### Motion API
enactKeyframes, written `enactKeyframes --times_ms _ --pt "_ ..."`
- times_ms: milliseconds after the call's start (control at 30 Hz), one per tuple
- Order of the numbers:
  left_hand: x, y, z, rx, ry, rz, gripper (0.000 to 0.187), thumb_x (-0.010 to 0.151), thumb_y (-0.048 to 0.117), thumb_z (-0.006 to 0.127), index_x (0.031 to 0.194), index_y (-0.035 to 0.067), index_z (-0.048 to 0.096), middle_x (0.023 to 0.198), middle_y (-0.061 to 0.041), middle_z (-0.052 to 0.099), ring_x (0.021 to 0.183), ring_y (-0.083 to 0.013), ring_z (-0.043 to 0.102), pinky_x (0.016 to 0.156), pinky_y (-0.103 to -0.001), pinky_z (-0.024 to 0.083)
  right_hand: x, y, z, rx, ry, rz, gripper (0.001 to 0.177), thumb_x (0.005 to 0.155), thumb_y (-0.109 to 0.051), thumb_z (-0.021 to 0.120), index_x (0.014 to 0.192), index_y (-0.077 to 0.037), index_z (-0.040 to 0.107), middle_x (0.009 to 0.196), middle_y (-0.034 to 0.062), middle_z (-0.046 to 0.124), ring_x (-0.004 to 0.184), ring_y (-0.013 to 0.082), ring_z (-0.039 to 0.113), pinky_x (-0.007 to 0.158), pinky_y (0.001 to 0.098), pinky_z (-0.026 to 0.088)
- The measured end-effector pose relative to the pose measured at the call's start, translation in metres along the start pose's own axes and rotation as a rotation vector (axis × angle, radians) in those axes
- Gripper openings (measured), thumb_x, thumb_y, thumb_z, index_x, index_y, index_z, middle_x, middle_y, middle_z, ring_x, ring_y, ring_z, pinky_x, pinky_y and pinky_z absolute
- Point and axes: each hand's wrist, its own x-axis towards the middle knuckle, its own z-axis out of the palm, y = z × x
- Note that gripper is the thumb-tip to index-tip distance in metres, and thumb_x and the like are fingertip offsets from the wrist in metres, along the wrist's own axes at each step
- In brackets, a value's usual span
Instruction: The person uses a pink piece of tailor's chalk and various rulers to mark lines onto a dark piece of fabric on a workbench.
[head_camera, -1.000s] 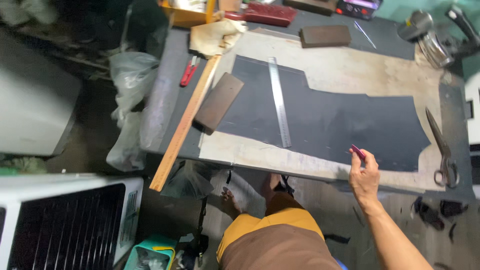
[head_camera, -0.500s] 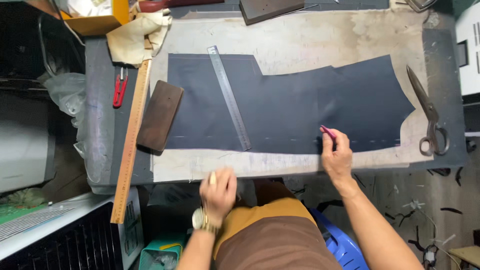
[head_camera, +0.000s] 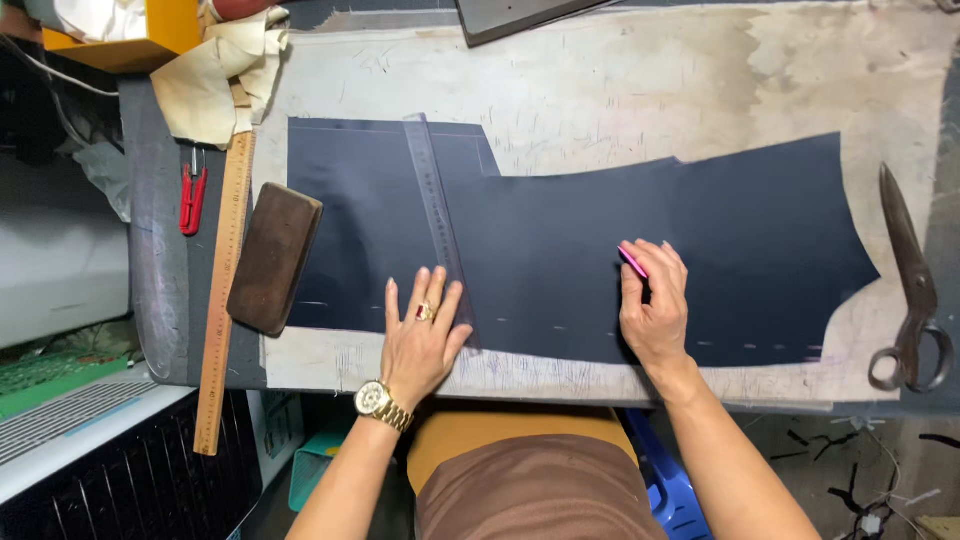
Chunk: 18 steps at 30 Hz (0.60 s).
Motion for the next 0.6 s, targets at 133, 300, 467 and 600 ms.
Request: enactKeyframes --times_ms 133,300,467,600 --pt "0.03 -0.018 -0.004 -0.072 0.071 0.058 0.061 0.1 0.044 0.058 0.151 0.009 0.05 0.16 -0.018 0.044 0.15 -0.0355 0.038 0.12 -0.068 0.018 0.01 0.002 0.006 0.035 -0.003 0.014 0.013 0.101 0.001 0.068 0.114 0.001 0.071 0.116 0.0101 0.076 0.114 0.032 0.07 0.113 0.0495 0.044" --pt "0.078 -0.056 0.004 -0.019 0.069 0.094 0.081 0.094 0.062 0.06 0.155 0.01 0.046 0.163 -0.016 0.04 0.152 -0.0327 0.035 0.121 -0.069 0.015 0.025 -0.014 0.007 0.128 -0.007 0.061 0.011 0.101 0.004 0.066 0.112 0.004 0.07 0.111 0.013 0.076 0.111 0.0346 0.07 0.109 0.0484 0.048" --pt "0.111 -0.061 0.003 -0.021 0.019 0.139 0.087 0.091 0.068 0.061 0.151 0.007 0.049 0.162 -0.017 0.043 0.15 -0.032 0.038 0.123 -0.068 0.014 0.044 -0.035 0.011 0.22 -0.075 0.266 0.009 0.102 -0.002 0.068 0.108 0.003 0.072 0.099 0.0153 0.077 0.088 0.0322 0.074 0.08 0.042 0.057" --pt "0.134 -0.06 0.006 -0.054 -0.019 0.146 0.089 0.091 0.068 0.061 0.154 0.006 0.046 0.165 -0.016 0.037 0.153 -0.0305 0.032 0.123 -0.068 0.013 0.068 -0.063 0.043 0.458 -0.154 0.577 0.014 0.103 -0.006 0.063 0.113 -0.001 0.073 0.078 0.0158 0.075 0.051 0.02 0.066 0.052 0.0308 0.057"
